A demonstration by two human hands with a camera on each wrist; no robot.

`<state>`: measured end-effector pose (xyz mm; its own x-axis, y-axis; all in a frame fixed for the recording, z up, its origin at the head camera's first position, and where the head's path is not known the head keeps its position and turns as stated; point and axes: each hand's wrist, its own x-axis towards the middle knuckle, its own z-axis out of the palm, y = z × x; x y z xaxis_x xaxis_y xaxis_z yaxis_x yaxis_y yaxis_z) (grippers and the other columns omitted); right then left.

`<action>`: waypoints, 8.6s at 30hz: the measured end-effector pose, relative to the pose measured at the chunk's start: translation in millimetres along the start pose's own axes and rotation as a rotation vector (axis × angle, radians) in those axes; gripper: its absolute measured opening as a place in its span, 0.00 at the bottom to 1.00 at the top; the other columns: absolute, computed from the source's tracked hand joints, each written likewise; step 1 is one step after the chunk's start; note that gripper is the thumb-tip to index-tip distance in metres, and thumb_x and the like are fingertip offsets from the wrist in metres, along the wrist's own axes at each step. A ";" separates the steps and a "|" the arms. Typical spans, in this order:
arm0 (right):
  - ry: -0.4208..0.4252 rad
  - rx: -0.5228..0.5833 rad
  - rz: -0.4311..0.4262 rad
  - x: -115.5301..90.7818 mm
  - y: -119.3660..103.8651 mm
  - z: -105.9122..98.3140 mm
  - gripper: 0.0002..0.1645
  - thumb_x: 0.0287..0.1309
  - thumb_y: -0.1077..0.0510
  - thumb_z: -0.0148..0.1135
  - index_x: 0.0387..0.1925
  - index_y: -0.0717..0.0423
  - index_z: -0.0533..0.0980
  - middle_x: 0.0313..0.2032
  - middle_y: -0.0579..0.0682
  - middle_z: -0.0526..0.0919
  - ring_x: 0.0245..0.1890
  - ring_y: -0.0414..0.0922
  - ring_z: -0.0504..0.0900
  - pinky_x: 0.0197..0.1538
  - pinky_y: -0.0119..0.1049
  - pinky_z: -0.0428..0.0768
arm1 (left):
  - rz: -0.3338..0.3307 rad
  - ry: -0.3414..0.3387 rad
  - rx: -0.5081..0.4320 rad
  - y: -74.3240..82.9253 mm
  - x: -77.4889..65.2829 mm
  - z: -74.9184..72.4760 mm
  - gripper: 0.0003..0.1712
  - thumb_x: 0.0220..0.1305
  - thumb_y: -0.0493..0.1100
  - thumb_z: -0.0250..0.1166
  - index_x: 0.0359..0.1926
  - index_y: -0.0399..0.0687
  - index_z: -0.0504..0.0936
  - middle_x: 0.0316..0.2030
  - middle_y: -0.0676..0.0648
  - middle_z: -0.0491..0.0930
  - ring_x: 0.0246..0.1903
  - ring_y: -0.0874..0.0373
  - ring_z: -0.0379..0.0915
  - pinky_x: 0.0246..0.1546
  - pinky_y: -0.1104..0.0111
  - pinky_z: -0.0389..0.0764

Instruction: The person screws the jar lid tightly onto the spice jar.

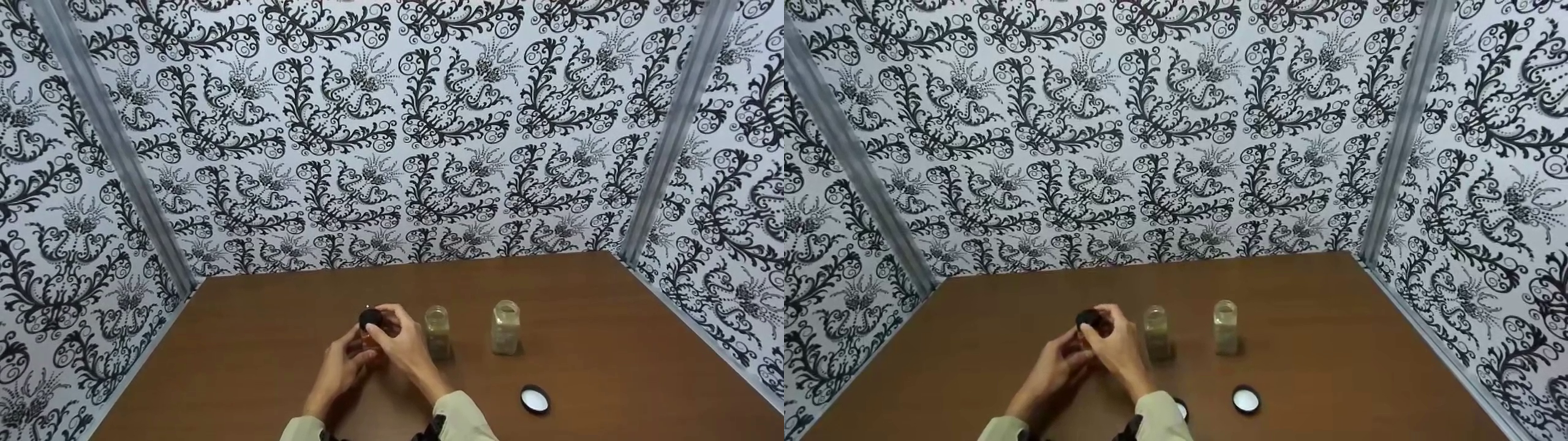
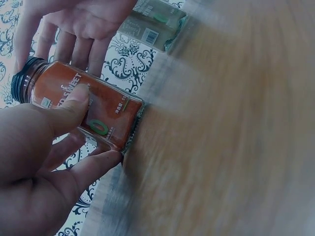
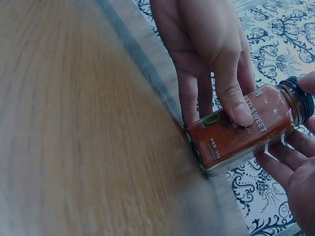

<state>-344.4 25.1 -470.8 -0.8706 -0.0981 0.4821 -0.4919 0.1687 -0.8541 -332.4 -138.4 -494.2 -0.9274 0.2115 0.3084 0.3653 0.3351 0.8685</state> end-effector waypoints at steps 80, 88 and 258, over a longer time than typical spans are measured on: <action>-0.001 -0.009 -0.016 1.6 0.9 -1.2 0.22 0.64 0.54 0.65 0.56 0.61 0.77 0.50 0.58 0.87 0.51 0.52 0.87 0.55 0.35 0.83 | -0.037 -0.009 -0.041 1.4 1.0 1.2 0.41 0.66 0.38 0.67 0.72 0.23 0.58 0.58 0.25 0.77 0.58 0.35 0.78 0.53 0.61 0.84; 0.024 0.061 0.014 2.2 -0.2 0.3 0.21 0.60 0.56 0.70 0.51 0.59 0.76 0.48 0.60 0.87 0.50 0.54 0.87 0.54 0.43 0.84 | -0.023 0.010 -0.023 4.5 1.1 0.8 0.39 0.66 0.37 0.67 0.71 0.25 0.60 0.57 0.25 0.78 0.56 0.36 0.79 0.51 0.59 0.84; 0.030 -0.185 -0.150 5.4 -9.8 -3.7 0.18 0.55 0.52 0.73 0.46 0.55 0.86 0.47 0.51 0.88 0.50 0.49 0.86 0.57 0.39 0.82 | 0.005 -0.005 0.017 2.8 -0.5 1.3 0.41 0.66 0.41 0.67 0.71 0.23 0.59 0.59 0.24 0.75 0.56 0.36 0.79 0.51 0.61 0.84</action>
<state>-344.3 26.6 -459.0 -0.7863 -0.1069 0.6085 -0.6051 0.3318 -0.7237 -330.7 -136.4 -492.4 -0.9251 0.2176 0.3114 0.3717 0.3496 0.8600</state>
